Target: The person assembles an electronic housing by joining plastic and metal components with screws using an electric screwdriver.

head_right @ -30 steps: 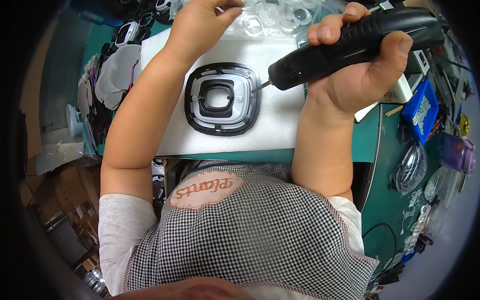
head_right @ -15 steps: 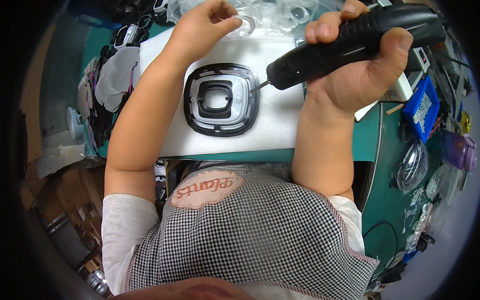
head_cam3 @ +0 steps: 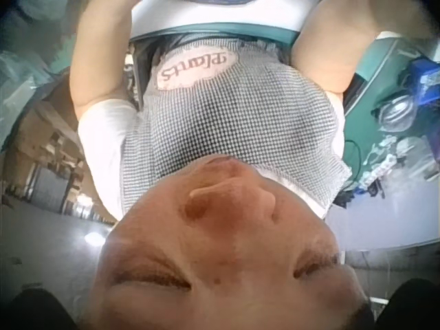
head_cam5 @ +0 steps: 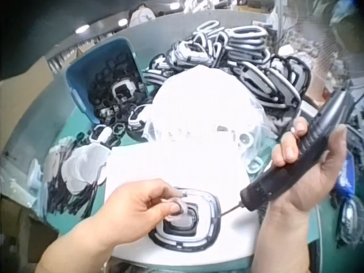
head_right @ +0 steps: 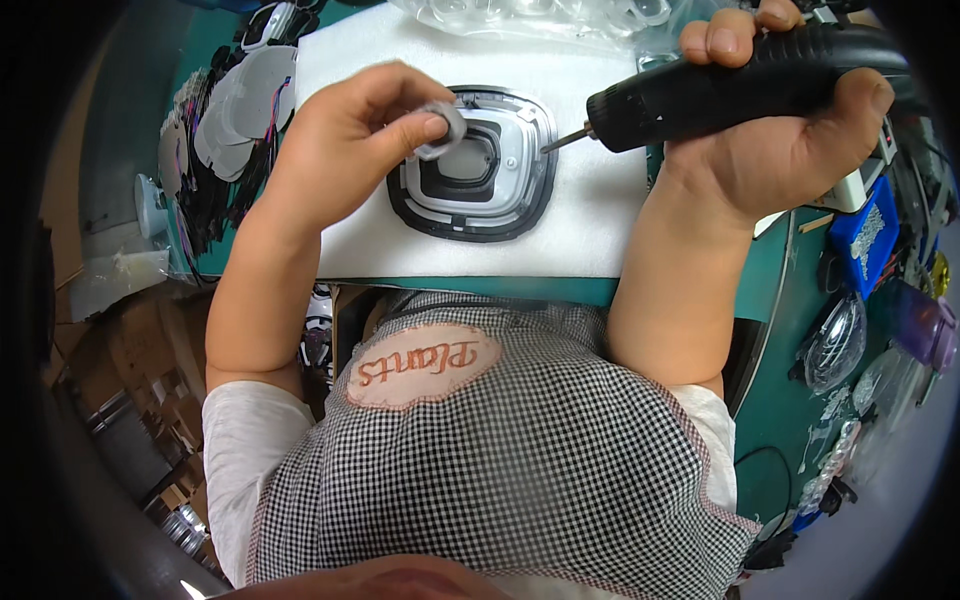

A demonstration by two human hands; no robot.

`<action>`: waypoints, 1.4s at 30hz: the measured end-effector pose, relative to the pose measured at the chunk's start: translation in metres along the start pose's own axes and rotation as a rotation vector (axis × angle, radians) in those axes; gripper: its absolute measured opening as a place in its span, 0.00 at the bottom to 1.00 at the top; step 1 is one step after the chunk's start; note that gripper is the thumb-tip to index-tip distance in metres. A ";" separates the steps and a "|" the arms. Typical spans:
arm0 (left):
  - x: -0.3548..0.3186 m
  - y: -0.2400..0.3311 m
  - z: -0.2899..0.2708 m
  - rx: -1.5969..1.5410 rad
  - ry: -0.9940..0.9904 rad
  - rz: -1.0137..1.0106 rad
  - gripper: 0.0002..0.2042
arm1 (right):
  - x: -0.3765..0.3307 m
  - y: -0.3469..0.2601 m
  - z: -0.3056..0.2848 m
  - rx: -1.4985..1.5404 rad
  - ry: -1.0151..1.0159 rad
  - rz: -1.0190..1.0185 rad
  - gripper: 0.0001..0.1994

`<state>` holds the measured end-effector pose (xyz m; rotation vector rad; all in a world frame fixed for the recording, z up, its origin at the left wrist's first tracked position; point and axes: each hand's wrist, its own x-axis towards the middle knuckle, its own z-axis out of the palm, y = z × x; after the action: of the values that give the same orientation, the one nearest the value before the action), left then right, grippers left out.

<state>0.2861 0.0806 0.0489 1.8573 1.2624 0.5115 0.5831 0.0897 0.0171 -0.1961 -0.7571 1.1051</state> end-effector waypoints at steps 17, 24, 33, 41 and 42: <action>-0.009 -0.036 0.036 0.607 0.313 0.439 0.05 | 0.003 -0.003 -0.010 0.066 0.023 0.093 0.20; -0.038 -0.024 0.030 0.693 0.272 0.486 0.14 | 0.003 0.000 -0.007 0.048 0.022 0.071 0.19; -0.056 -0.006 0.025 0.852 -0.012 0.431 0.34 | 0.000 0.006 0.005 0.024 0.016 0.059 0.19; -0.041 0.003 0.020 0.883 -0.122 0.402 0.36 | -0.004 0.001 0.015 -0.019 0.020 0.059 0.19; -0.045 0.001 0.025 0.899 -0.093 0.380 0.37 | -0.003 0.003 0.013 0.015 -0.042 0.039 0.20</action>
<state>0.2858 0.0295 0.0395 2.8611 1.1636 0.0131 0.5714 0.0855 0.0240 -0.1764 -0.7847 1.1548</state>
